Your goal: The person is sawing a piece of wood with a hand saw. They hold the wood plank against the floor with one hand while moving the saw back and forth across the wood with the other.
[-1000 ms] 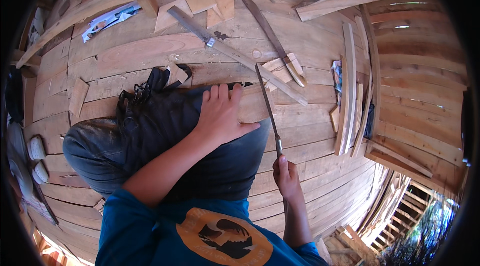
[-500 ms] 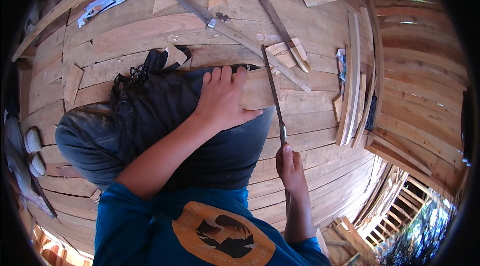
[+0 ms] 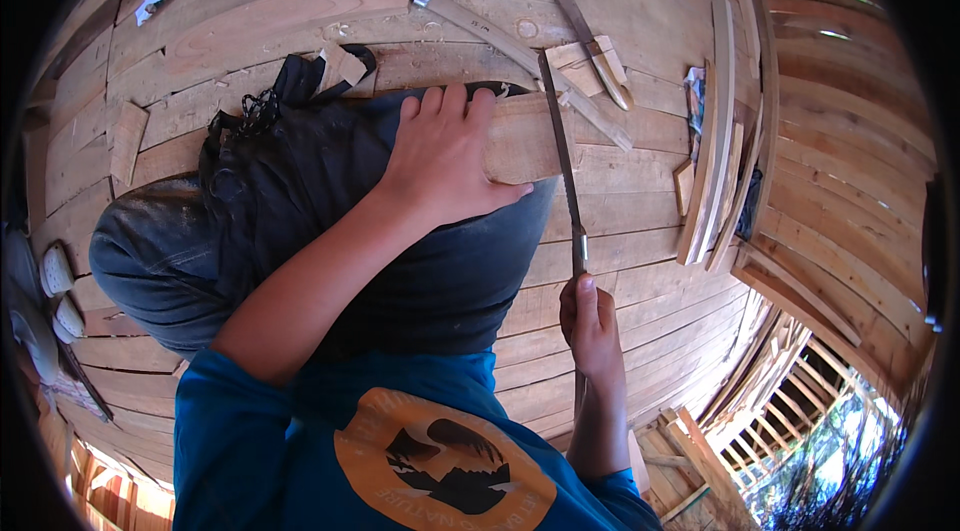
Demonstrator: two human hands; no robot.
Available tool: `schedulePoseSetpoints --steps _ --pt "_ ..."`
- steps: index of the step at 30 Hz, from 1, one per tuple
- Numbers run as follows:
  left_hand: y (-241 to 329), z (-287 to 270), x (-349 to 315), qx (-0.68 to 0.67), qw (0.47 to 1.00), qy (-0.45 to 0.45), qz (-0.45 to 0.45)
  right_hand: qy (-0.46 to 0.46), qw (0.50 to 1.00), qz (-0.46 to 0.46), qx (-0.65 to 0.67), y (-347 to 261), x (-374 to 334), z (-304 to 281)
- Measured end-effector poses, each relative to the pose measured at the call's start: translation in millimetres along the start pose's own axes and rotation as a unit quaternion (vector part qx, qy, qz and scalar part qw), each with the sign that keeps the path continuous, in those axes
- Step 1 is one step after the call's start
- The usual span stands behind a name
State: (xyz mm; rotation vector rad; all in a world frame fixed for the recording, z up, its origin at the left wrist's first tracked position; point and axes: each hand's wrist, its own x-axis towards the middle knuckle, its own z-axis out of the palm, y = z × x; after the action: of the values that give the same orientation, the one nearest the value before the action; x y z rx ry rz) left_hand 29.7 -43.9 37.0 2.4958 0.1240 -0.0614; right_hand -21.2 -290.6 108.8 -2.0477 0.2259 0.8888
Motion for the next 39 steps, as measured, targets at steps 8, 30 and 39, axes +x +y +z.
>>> schedulePoseSetpoints --steps 8,30,39 --pt "1.2 4.6 2.6 -0.011 0.999 -0.001 -0.047 0.014 0.999 0.003 -0.042 -9.6 0.6 0.3" --pt "14.4 8.8 13.5 0.033 0.996 0.042 -0.077 0.032 0.996 0.076 -0.03 -15.5 -5.3 -16.4" --pt "9.0 17.1 11.9 0.016 0.997 0.054 -0.048 0.035 0.998 0.047 -0.011 -27.9 29.7 1.7"
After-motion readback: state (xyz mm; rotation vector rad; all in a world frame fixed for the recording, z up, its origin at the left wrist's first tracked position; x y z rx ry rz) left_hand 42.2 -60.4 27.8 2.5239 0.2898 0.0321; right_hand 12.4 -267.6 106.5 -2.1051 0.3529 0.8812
